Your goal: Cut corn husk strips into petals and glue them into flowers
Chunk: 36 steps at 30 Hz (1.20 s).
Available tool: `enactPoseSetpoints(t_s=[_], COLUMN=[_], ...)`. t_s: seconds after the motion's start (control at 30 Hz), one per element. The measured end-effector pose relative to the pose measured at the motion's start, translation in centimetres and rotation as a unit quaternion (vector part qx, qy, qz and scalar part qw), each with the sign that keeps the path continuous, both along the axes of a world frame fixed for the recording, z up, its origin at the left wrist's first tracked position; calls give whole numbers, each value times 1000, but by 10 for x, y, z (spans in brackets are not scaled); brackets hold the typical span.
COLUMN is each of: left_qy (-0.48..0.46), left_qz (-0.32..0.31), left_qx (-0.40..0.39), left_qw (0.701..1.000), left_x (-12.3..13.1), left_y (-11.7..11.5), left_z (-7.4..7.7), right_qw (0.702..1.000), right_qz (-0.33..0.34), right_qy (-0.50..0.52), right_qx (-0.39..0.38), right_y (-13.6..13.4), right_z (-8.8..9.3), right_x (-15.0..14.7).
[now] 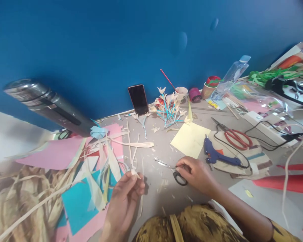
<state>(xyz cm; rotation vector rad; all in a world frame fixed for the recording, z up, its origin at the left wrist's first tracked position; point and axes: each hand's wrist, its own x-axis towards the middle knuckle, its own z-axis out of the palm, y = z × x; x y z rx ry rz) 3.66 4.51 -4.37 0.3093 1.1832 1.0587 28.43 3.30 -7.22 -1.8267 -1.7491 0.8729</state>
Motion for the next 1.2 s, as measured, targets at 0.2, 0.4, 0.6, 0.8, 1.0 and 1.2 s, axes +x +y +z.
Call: enactPoseSetpoints(t_s=[0.2, 0.4, 0.6, 0.8, 1.0, 1.2], left_qy=[11, 93, 208, 329, 577, 647], left_qz=[-54, -126, -171, -269, -240, -355], left_qx=[3, 41, 126, 190, 287, 415], left_qw=[998, 987, 955, 885, 726, 532], left_x=[-3, 5, 31, 55, 66, 131], left_y=[-9, -2, 41, 82, 109, 144], left_z=[-7, -3, 11, -2, 13, 8], right_qw=[991, 978, 981, 982, 989, 991], right_qz=[54, 120, 94, 87, 86, 78], right_qy=[-124, -169, -167, -165, -122, -104], right_qx=[-10, -16, 0, 7, 19, 17], right_y=[-6, -23, -33, -42, -43, -42], right_z=[1, 6, -4, -6, -11, -11], right_x=[0, 7, 18, 34, 35, 33])
